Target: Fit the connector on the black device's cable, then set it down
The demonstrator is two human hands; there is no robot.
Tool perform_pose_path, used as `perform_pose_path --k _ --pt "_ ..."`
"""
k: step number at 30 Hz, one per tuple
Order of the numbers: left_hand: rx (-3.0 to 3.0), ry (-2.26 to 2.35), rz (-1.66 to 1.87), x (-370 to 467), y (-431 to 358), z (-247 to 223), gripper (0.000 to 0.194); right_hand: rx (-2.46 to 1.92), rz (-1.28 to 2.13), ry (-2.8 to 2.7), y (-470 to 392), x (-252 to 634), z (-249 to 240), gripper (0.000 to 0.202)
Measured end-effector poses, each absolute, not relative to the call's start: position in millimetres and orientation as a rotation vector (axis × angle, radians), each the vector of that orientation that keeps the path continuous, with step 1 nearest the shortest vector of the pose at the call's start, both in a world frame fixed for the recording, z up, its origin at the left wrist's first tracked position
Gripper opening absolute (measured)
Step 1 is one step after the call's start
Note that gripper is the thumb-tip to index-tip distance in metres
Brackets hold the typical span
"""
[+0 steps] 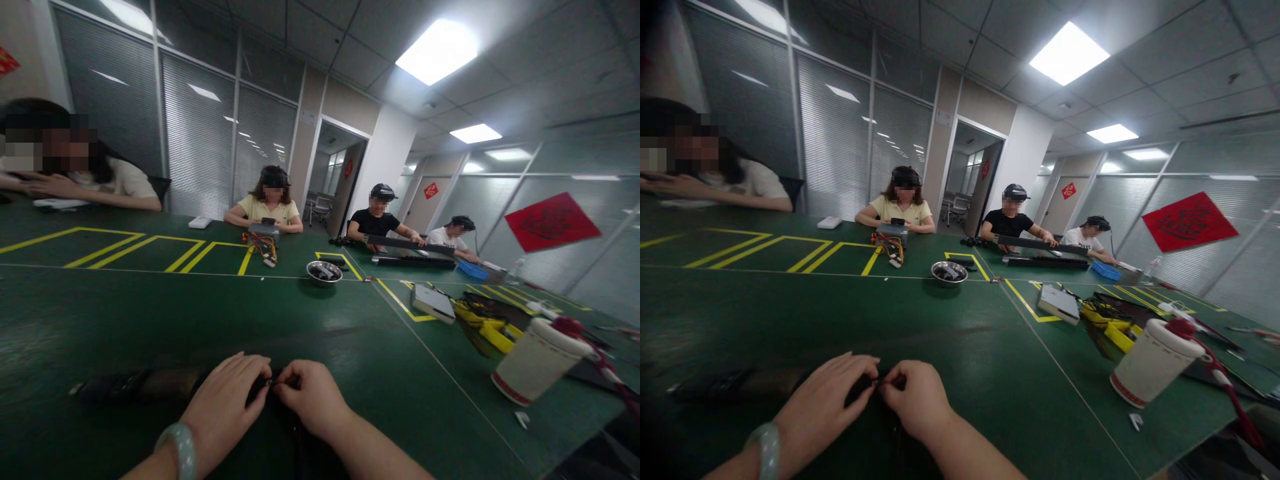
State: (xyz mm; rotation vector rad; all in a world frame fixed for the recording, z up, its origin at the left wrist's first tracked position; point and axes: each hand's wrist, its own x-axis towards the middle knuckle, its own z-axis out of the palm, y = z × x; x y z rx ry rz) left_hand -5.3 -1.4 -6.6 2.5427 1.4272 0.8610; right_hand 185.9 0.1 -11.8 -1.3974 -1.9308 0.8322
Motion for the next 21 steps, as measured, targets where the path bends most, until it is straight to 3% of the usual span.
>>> perform_pose_path --k 21 --pt "2.535 1.414 0.855 -6.1 -2.7 -5.7 0.014 -1.392 0.858 -1.931 -1.4 185.6 -5.5 0.01"
